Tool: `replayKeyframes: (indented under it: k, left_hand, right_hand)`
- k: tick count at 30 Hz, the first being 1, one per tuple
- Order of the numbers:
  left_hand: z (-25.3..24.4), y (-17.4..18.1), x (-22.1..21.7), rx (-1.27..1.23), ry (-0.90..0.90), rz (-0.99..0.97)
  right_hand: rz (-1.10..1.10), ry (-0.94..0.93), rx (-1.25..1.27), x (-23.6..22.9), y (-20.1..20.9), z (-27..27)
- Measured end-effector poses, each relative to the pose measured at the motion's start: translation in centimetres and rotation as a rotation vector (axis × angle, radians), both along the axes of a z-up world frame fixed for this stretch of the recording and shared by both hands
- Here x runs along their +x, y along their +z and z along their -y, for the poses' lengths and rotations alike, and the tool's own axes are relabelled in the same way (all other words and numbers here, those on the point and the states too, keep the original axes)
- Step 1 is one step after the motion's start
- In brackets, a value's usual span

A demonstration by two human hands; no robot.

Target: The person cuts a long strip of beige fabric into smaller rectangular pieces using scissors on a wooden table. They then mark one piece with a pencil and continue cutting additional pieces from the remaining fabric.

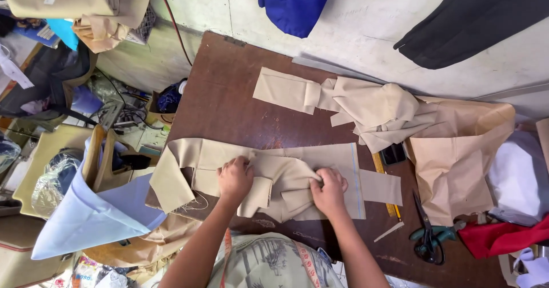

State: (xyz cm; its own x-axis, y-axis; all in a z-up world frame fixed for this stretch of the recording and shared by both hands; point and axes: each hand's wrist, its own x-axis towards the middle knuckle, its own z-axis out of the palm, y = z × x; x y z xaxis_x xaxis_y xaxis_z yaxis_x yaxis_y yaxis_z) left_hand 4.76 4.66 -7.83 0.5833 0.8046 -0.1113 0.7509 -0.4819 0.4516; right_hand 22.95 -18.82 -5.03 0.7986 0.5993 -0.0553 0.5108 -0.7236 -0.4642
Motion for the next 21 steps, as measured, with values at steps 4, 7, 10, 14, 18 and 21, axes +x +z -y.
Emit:
replayKeyframes:
  k: [4,7,10,14,18,21]
  left_hand:
    - [-0.9,5.1,2.7,-0.352,-0.150,0.356]
    - [-1.3,10.1,4.1,-0.694,-0.398,0.558]
    - [0.3,17.2,6.4,-0.623,-0.658,0.638]
    - [-0.1,18.2,7.7,-0.668,-0.599,0.852]
    - [0.0,21.9,6.9,-0.537,-0.470,0.719]
    - [-1.3,17.2,6.7,-0.418,-0.333,0.807]
  right_hand:
    - [-0.251,0.009,0.407,2.4,5.5,0.2]
    - [-0.276,0.083,0.586,5.1,7.3,-0.1]
    - [-0.289,0.303,0.404,3.3,16.2,-4.6]
    - [0.123,0.380,0.436,7.8,10.5,-6.4]
    - [-0.156,0.354,0.720,3.7,16.7,-11.0]
    - [-0.533,0.473,0.759,0.2,16.9,-13.6]
